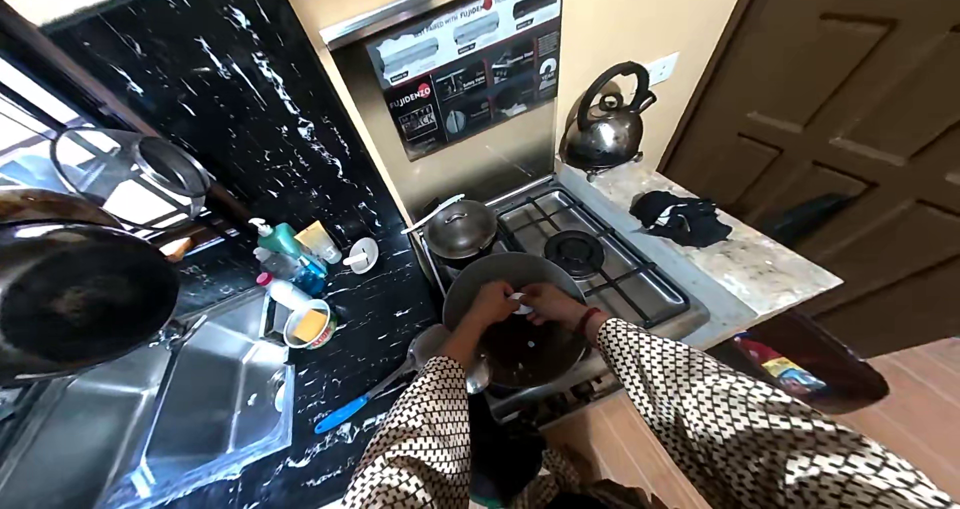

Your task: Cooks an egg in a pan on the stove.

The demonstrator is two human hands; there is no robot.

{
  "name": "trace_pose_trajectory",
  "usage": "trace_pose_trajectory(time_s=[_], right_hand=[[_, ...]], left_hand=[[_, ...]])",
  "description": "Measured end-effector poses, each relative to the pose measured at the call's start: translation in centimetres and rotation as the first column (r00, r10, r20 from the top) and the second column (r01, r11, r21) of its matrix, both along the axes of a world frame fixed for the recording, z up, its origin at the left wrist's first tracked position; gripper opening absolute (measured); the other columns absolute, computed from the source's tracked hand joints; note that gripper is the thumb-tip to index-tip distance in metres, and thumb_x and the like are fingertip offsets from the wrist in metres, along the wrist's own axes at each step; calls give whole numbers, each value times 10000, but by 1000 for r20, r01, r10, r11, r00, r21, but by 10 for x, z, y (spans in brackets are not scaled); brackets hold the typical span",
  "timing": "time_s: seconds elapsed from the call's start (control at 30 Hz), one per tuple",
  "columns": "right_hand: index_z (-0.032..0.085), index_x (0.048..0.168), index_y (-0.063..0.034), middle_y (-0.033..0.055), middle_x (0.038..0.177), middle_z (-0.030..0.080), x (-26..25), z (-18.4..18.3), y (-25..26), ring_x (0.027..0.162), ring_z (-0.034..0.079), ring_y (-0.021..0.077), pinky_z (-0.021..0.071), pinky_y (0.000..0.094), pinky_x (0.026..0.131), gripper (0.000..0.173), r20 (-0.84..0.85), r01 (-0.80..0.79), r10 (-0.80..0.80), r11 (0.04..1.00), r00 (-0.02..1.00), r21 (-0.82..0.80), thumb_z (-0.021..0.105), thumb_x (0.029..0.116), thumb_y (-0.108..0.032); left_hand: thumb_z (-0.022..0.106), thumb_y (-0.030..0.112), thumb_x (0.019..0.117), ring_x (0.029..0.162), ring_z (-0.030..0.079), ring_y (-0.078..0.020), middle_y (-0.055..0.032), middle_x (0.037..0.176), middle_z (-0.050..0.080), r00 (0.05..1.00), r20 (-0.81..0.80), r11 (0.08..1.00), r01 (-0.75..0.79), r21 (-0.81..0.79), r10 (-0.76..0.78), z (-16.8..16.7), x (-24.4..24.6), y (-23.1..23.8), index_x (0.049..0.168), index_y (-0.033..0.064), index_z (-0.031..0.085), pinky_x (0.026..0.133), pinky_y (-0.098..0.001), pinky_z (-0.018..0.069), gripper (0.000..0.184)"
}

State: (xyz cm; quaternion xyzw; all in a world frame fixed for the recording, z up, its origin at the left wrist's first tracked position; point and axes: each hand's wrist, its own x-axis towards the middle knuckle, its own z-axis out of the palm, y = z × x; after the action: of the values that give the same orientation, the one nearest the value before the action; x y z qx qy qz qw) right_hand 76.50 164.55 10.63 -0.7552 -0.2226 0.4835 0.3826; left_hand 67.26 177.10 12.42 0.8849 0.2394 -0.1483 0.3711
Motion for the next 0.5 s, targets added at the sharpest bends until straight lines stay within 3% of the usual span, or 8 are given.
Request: trace_pose_trajectory(time_s=[0.2,0.5], right_hand=[[492,1431,27,281,1317,583,7,-10,2,1063,648,365,522,498,924,429,148,-122,129,991,981,-59,497,1088,-230],[553,1350,55,278,1256,610,10,-14,5,1056,646,360,508,502,950,394,231,-161,179,983,956,-92,564,1053,-203]], left_hand=[[644,188,1011,1224,612,-346,-262,1305,621,999,-26,1000,-21,-2,21,-4,2,-1,1359,-65,556,1075,-480,464,439],[645,173,1003,1242,599,-362,-273,1321,608,998,-49,999,-36,-9,35,-14,6,-4,1363,-68,550,1083,-492,455,444]])
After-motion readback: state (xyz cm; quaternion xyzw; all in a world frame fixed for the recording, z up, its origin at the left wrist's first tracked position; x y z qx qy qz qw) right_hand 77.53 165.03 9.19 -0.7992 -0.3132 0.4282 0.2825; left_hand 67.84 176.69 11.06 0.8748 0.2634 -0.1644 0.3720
